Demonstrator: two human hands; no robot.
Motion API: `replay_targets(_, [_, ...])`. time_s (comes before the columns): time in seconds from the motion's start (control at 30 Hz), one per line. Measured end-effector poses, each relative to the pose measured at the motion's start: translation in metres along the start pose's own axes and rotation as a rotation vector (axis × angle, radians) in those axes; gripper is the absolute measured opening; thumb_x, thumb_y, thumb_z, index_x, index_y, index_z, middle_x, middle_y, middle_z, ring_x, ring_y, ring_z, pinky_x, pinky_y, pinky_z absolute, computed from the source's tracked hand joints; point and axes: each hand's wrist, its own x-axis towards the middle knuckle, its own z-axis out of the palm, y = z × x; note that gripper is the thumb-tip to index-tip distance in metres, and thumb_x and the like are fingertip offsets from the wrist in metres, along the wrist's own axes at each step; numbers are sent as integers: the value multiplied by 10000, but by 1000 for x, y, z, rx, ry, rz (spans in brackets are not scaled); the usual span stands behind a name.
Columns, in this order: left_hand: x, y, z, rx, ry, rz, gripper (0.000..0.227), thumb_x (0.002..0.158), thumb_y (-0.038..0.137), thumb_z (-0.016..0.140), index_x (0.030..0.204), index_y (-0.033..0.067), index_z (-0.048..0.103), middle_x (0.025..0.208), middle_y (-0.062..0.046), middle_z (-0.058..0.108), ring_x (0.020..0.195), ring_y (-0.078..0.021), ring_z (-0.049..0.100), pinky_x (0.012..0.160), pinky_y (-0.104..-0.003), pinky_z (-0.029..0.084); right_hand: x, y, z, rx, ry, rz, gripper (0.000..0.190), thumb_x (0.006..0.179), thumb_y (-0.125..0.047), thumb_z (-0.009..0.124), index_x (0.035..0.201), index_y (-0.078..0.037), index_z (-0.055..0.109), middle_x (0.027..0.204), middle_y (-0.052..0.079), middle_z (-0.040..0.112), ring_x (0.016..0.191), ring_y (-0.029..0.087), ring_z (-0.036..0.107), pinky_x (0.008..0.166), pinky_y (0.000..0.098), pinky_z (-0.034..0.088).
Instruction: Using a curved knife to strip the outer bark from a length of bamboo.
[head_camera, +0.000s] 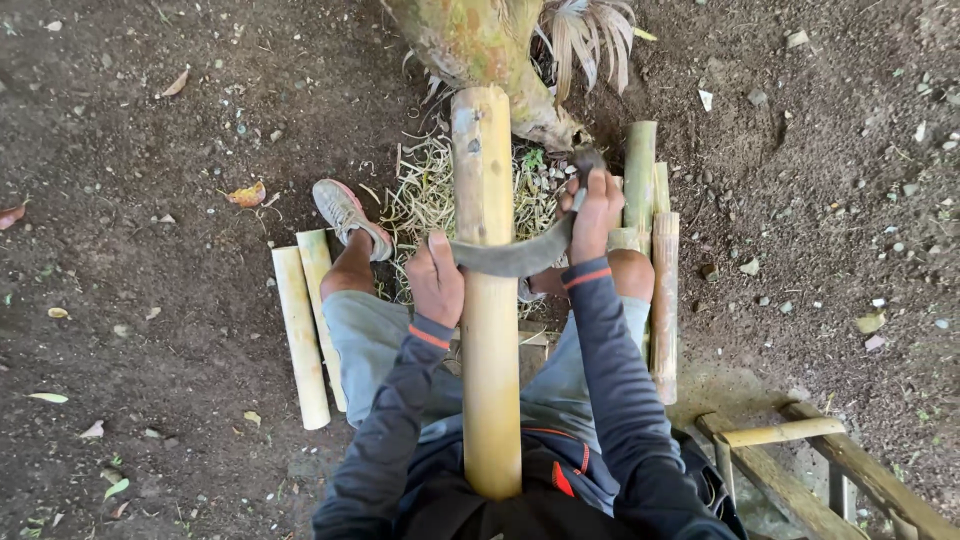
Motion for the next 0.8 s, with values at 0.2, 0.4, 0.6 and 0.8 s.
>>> replay_targets(0.2, [32, -23, 16, 159, -4, 18, 558, 1104, 329, 415, 704, -43, 529, 603, -230, 496, 538, -369, 480, 578, -502, 368, -3, -6, 3, 120, 141, 159, 185, 1007, -253, 477, 971, -90, 558, 672, 20, 568, 484, 129, 517, 409, 302, 443])
replay_targets(0.4, [108, -51, 49, 252, -3, 74, 578, 1070, 377, 450, 728, -53, 631, 750, -304, 616, 743, -501, 591, 716, -570, 427, 59, 35, -7, 182, 292, 80, 241, 990, -226, 502, 884, -24, 580, 643, 48, 562, 464, 151, 504, 403, 310, 421])
replay_targets(0.6, [188, -111, 92, 254, 91, 43, 531, 1024, 413, 512, 822, -56, 658, 868, -314, 663, 851, -508, 596, 775, -556, 440, 132, 42, 27, 348, 325, 64, 197, 937, -124, 530, 939, 49, 624, 626, 74, 562, 453, 173, 504, 410, 325, 429])
replay_targets(0.8, [185, -118, 77, 107, 135, -42, 557, 1033, 431, 554, 739, -42, 576, 744, -237, 610, 742, -376, 580, 698, -490, 463, 135, 21, 40, 274, 234, -128, 230, 964, -145, 518, 920, 69, 591, 640, 82, 571, 453, 184, 536, 418, 342, 486])
